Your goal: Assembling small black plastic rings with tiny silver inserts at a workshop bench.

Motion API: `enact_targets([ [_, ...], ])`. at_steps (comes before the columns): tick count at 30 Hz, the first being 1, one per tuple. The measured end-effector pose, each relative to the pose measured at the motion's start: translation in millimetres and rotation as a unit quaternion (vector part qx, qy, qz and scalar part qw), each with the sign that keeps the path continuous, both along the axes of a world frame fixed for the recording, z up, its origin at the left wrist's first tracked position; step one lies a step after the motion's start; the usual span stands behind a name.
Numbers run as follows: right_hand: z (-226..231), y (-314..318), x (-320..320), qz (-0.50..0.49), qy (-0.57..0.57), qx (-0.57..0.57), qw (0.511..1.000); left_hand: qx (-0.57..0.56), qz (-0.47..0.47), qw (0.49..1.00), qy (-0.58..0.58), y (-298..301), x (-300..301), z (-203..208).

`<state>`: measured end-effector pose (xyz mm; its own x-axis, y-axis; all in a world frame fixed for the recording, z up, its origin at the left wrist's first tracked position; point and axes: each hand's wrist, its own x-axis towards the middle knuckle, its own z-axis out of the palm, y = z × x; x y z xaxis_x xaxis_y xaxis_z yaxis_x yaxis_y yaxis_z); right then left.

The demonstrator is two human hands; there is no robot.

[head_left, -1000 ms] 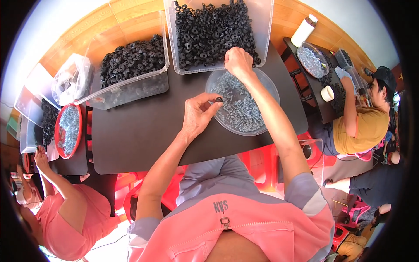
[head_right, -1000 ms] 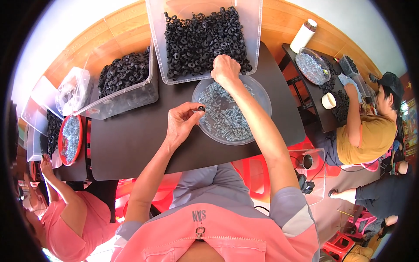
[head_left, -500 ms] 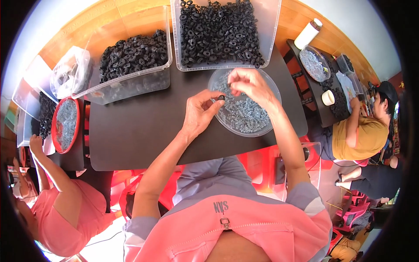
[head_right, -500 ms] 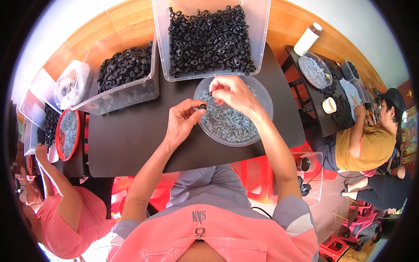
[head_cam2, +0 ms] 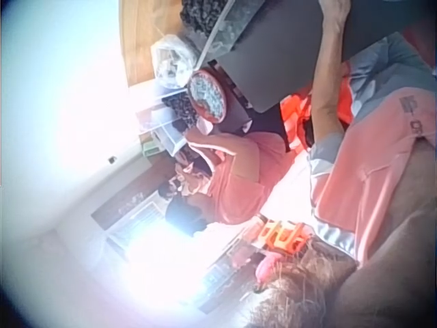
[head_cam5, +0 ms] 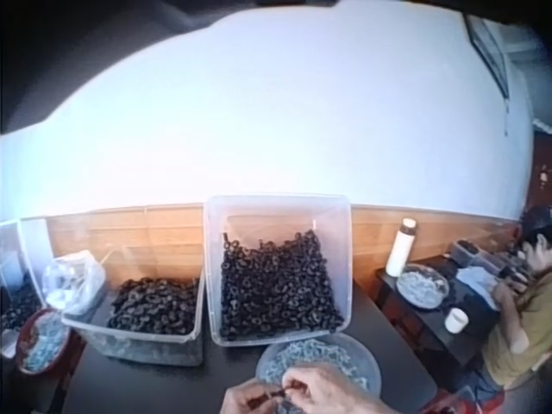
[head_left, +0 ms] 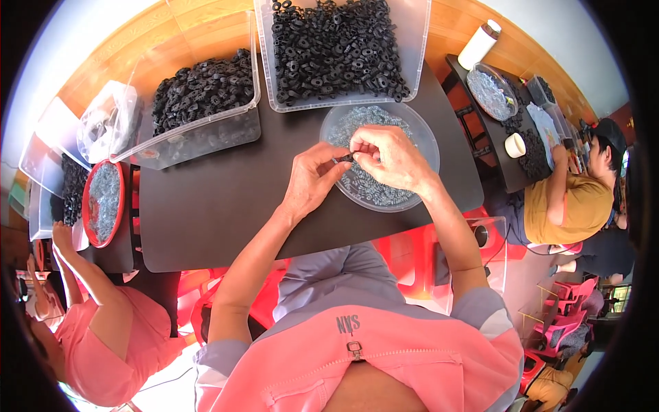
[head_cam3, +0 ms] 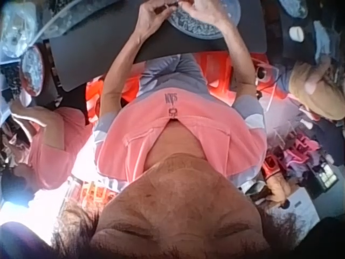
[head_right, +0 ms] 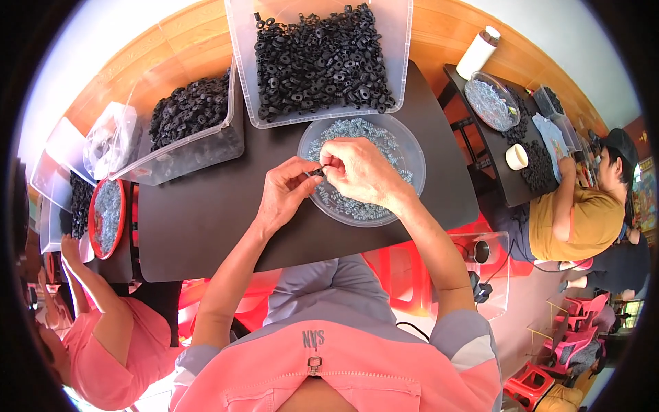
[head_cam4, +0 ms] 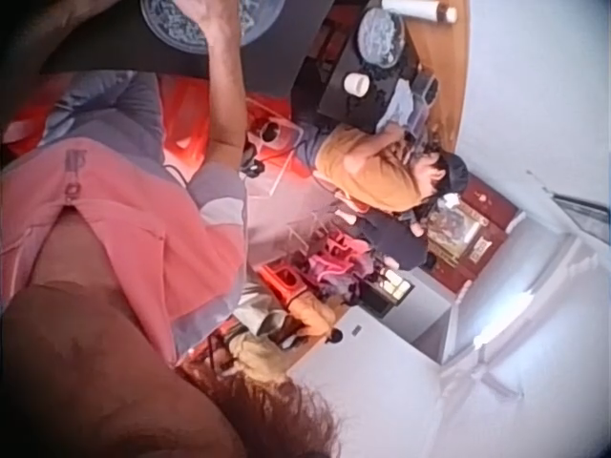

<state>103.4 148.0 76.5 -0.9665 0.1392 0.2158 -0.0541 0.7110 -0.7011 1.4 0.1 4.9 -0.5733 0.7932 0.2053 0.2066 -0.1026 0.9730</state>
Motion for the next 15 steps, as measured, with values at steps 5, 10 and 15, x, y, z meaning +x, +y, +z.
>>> enact_targets([
  [5,-6.9,1.3,1.6,-0.029,-0.019,-0.087,0.996,0.011,-0.001,1.0,-0.021,1.5,-0.5,-2.3],
  [10,-7.6,4.8,1.3,-0.022,-0.044,-0.135,0.99,0.037,-0.029,0.993,-0.105,1.0,-0.1,-1.2],
  [15,-5.2,-3.4,0.2,-0.039,-0.042,-0.062,0.996,0.034,-0.037,0.995,-0.091,0.6,-0.2,-1.5],
])
